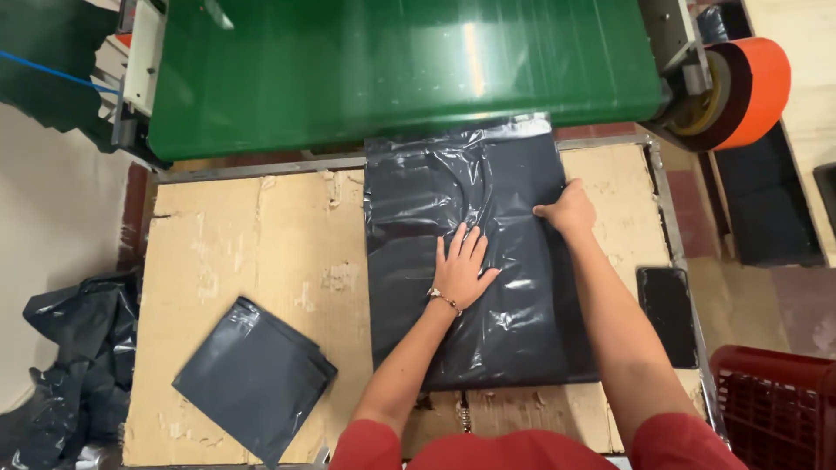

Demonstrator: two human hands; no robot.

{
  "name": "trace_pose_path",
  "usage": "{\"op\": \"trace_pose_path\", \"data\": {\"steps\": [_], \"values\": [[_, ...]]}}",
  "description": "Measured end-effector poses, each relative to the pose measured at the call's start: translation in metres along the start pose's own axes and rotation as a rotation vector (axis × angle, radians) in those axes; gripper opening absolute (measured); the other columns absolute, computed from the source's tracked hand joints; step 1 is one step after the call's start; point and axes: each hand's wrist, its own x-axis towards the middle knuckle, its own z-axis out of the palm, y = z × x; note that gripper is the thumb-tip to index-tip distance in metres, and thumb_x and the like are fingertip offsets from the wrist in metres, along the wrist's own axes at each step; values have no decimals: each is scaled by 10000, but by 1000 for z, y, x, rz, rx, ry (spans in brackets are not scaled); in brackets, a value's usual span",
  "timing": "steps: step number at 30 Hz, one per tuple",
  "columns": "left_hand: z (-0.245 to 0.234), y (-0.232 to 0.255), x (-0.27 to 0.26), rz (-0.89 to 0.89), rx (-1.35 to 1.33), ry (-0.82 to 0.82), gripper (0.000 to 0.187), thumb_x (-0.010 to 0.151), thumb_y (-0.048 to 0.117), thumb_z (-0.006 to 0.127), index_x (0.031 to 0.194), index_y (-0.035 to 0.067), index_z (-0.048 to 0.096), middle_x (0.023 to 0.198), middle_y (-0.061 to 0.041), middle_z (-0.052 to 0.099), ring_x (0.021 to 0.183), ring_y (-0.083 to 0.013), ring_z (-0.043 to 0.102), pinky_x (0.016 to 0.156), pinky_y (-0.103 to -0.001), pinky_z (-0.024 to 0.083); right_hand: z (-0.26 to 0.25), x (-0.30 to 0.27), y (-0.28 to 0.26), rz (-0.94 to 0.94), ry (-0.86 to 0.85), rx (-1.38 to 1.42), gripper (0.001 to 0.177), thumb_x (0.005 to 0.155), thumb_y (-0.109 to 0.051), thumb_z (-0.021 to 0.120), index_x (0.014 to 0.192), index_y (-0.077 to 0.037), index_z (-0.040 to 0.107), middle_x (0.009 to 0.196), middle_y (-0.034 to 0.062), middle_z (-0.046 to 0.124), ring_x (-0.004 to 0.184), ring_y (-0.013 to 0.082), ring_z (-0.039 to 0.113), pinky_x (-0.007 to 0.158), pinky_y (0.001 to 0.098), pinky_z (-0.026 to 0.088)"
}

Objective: Folding plastic bags and placing them into a storage crate

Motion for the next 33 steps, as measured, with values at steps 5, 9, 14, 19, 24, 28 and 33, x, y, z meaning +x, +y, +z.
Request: {"op": "trace_pose_path", "data": {"steps": [5,9,14,19,24,28,33], "values": [[26,-11,-6,74,-21,368,397,992,510,511,1198,197,640,1278,4,621,1317,-253,552,1039,-529,450,10,8,-10,-39,-10,191,848,737,-377,920,1339,1,456,1275,278,620,1197,509,615,1004,611,498],[33,-20,-5,45,-98,362,208,940,386,566,1065,249,660,1087,78,629,1178,-183,602,861,-354,535,51,70,13,-27,103,375,747,766,-438,911,1286,-43,549,1214,203,673,1189,422,639,973,543,528],[29,-21,-4,11,-131,276,265,866,329,599,1109,246,664,1143,82,625,1204,-174,583,838,-343,556,15,17,-50,-84,139,-35,776,726,-331,934,1274,15,506,1265,267,588,1199,499,593,992,587,536],[16,-18,-5,24,-180,264,262,826,270,627,1077,218,683,1121,52,644,1206,-201,590,836,-362,566,29,39,-37,-12,98,18,840,667,-221,951,1271,24,420,1266,259,509,1167,534,602,999,601,523],[23,-22,-5,-14,-219,260,251,818,286,634,1063,257,684,1125,92,644,1208,-177,586,821,-357,567,-36,-20,-78,82,-133,-264,1113,816,-544,803,1575,58,255,1576,307,420,1442,459,433,1161,626,329],[18,-20,-7,-29,-222,227,256,817,290,637,1069,267,680,1140,99,638,1229,-173,572,828,-365,574,3,27,-46,32,-109,-230,1060,813,-505,839,1503,107,315,1460,337,507,1341,490,528,1093,629,424],[10,-18,-6,-95,-269,158,275,812,351,660,1078,286,687,1165,121,640,1253,-157,556,868,-371,557,19,40,-29,110,-168,391,845,653,-398,936,1267,104,643,1226,335,666,1172,491,632,883,640,538]]}}
